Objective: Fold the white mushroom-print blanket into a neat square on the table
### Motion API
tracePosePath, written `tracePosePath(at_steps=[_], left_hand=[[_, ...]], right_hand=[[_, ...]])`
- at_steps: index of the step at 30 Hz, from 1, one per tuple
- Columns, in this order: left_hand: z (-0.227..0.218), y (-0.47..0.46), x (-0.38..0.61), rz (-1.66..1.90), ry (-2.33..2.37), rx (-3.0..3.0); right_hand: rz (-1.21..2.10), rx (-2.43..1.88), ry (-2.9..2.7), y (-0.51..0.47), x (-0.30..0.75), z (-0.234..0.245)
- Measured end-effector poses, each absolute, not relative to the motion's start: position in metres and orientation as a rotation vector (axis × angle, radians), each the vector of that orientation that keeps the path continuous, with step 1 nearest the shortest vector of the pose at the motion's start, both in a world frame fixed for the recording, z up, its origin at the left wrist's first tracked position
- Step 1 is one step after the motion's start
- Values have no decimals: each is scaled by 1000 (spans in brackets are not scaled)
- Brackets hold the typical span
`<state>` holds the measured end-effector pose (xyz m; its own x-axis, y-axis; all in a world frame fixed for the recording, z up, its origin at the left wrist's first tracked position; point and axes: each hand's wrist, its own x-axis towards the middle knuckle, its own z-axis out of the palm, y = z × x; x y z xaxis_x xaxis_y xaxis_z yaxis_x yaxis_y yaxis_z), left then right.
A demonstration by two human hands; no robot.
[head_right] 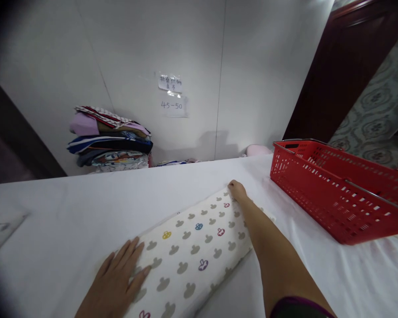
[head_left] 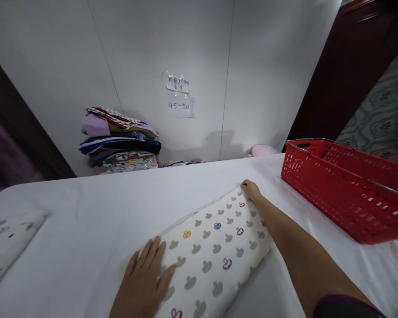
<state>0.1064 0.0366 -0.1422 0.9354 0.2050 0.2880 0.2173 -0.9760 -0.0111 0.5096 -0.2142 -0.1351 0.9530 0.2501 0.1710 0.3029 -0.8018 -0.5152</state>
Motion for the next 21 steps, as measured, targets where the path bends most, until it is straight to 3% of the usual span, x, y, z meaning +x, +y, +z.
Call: tracePosePath(at_steps=[14, 21], left_hand=[[-130, 31, 107, -350, -391, -3112], [-130, 29, 108, -409, -401, -3155]], right_hand=[[-276, -2705, -566, -206, 459, -121], [58, -2792, -860, -215, 414, -124]])
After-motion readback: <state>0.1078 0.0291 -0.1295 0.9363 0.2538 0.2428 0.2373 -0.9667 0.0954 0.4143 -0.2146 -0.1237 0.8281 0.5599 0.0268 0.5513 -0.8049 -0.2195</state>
